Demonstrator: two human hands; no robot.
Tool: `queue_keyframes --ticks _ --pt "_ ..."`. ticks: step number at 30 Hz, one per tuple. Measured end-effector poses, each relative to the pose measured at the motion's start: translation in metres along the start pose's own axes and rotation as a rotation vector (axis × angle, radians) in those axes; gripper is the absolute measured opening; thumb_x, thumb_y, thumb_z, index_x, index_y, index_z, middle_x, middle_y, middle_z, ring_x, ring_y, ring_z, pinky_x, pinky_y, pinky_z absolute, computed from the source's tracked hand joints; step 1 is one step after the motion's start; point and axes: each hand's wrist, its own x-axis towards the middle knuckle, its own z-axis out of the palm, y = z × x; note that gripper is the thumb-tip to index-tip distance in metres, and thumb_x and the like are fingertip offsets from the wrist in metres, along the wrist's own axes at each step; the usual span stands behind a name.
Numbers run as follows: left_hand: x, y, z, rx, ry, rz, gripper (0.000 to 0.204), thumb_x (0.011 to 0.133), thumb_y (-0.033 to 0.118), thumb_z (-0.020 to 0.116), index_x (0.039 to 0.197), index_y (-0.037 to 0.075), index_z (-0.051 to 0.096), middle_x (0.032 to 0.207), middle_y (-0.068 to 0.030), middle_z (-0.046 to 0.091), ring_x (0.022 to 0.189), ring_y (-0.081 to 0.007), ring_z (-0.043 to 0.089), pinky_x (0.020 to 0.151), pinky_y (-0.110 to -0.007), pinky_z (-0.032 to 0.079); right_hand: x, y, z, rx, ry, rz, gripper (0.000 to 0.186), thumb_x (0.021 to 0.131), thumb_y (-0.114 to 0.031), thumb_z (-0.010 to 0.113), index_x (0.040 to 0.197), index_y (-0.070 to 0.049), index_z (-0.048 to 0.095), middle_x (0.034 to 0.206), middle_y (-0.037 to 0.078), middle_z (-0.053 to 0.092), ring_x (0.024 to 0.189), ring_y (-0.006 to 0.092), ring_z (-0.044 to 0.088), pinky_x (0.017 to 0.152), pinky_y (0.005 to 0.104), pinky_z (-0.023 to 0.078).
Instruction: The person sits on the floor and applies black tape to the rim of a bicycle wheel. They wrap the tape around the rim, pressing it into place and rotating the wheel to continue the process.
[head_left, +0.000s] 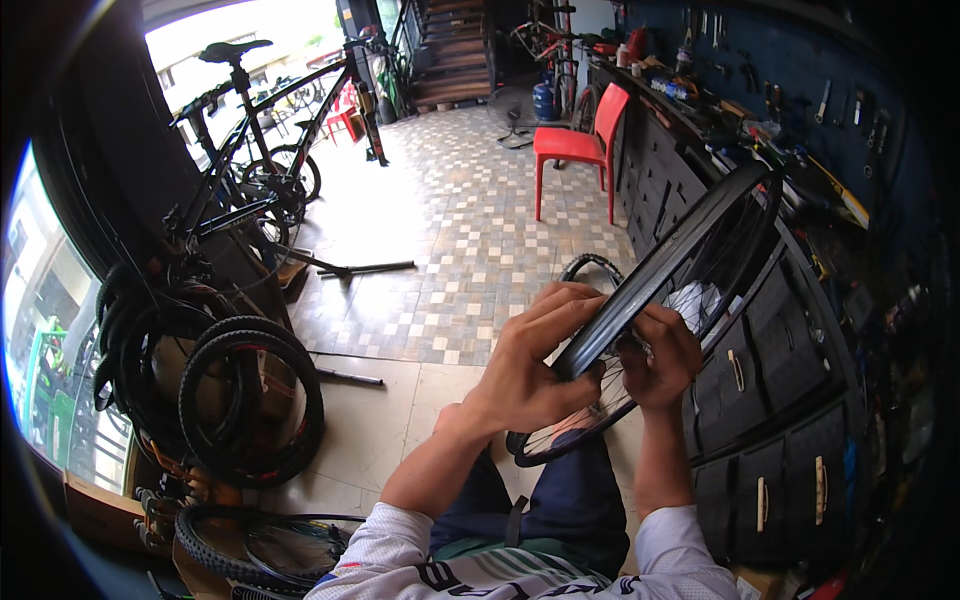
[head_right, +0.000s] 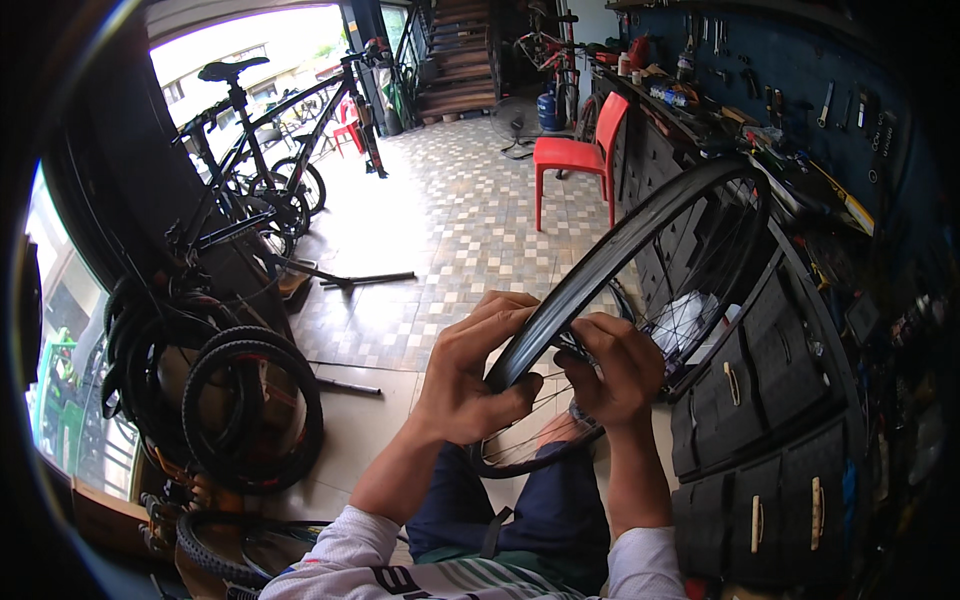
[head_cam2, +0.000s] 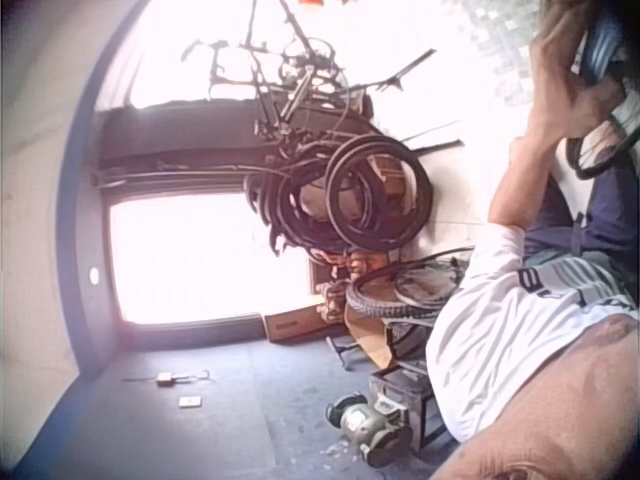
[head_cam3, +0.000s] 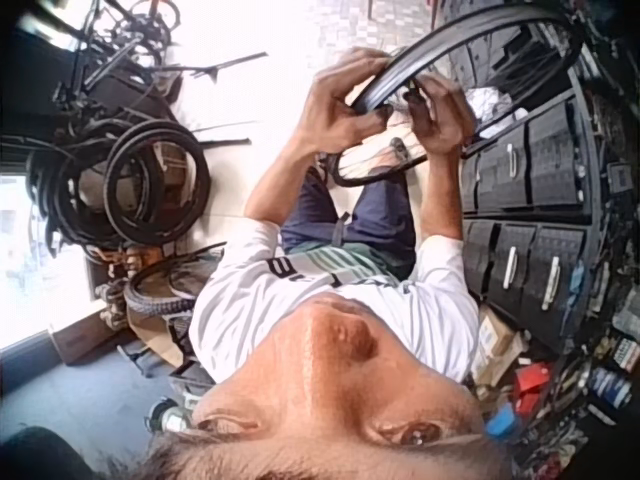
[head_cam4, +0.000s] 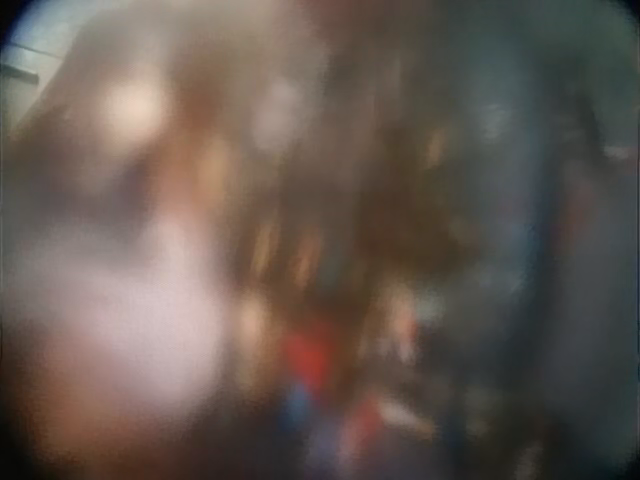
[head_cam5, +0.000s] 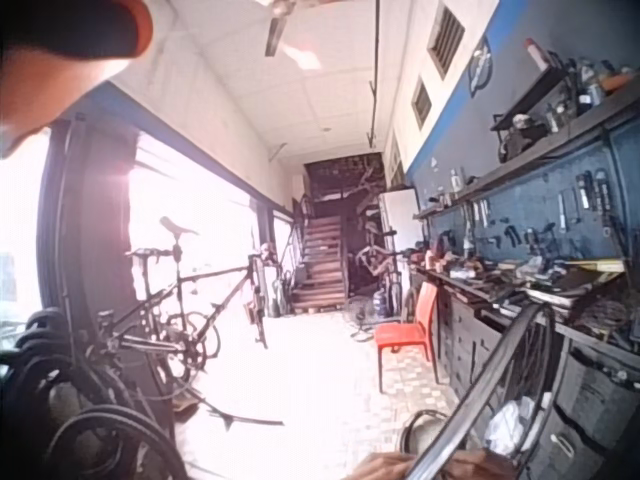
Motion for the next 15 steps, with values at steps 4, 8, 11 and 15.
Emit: queue_keyframes --ticks 4,8,11,15 --pt "0.001 0.011 -0.003 0.052 -0.004 -0.018 0.058 0.06 0.005 0.07 0.115 -0.012 0.065 0.109 -0.0231 0.066 0.103 -0.0351 0.064 0.092 -0.041 0.051 0.015 -0.002 -0.009 0.39 -0.166 0.228 0.025 0.096 -0.025 0.073 0.099 0.0 0.072 0.092 0.012 0.072 0.079 0.0211 0.073 0.068 0.0325 0.057" --pt "0.001 0.014 -0.002 0.069 0.002 0.003 0.059 0.061 0.004 0.068 0.118 -0.011 0.066 0.107 -0.0235 0.067 0.097 -0.0333 0.066 0.089 -0.039 0.051 0.012 0.006 -0.006 0.984 -0.296 0.589 0.039 0.105 -0.033 0.061 0.094 0.004 0.07 0.089 0.01 0.071 0.077 0.017 0.072 0.07 0.0306 0.058" --pt "-0.003 0.012 -0.002 -0.004 -0.003 -0.052 0.058 0.063 -0.001 0.068 0.121 -0.01 0.065 0.098 -0.0184 0.066 0.095 -0.0322 0.064 0.091 -0.038 0.051 0.019 0.016 -0.009 1.184 -0.524 0.798 0.048 0.106 -0.041 0.057 0.094 0.004 0.07 0.081 0.011 0.071 0.071 0.0176 0.071 0.064 0.0317 0.058" --pt "-0.009 0.01 0.001 -0.063 -0.014 -0.1 0.059 0.062 -0.001 0.068 0.12 -0.009 0.066 0.104 -0.0182 0.067 0.101 -0.032 0.064 0.094 -0.039 0.05 0.034 0.026 -0.012 1.243 -0.793 0.951 0.054 0.107 -0.047 0.054 0.089 0.001 0.071 0.07 0.009 0.068 0.06 0.0172 0.068 0.058 0.0307 0.055"
